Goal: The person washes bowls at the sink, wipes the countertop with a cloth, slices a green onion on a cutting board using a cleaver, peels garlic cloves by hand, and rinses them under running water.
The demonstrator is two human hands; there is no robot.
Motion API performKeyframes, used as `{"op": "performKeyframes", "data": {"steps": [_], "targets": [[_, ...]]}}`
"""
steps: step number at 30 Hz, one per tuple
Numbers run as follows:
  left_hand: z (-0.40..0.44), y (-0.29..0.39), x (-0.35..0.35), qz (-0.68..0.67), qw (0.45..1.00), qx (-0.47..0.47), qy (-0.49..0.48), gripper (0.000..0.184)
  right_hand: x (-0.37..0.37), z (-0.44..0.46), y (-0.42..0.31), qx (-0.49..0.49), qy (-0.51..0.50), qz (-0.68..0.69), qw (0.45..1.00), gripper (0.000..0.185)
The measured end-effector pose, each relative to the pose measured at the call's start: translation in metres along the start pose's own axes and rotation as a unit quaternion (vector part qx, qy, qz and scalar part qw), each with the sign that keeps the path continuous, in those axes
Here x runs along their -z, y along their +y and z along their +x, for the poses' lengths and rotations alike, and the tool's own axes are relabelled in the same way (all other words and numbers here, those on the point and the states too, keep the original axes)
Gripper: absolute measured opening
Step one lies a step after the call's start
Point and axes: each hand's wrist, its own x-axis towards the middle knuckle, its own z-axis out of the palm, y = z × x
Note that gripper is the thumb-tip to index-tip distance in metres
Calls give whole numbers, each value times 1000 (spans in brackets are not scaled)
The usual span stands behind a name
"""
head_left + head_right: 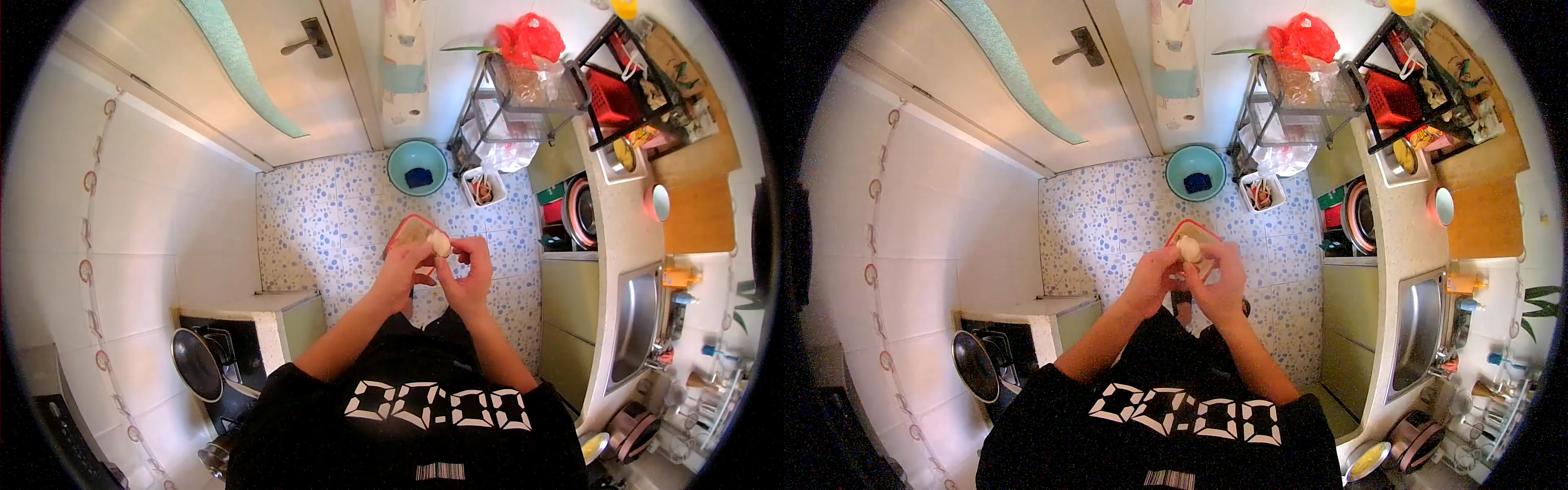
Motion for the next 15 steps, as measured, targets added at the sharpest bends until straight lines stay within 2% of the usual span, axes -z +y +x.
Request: {"op": "performKeyframes", "data": {"steps": [1,7,10,13,15], "targets": [[0,-3,2,16,1000,-17,-1,29,5,4,-5,18,-15,-39,999,39],[-3,-4,1,72,995,-72,5,31,13,11,-6,30,-79,-71,994,42],[-3,-5,-8,62,994,-89,14,33,9,10,-3,84,-72,-72,991,37],[-6,-5,-13,66,993,-100,6,36,7,10,-5,73,-68,-83,992,43],[-6,-9,-11,70,992,-100,4,37,9,7,-3,49,-106,-86,989,47]]}}
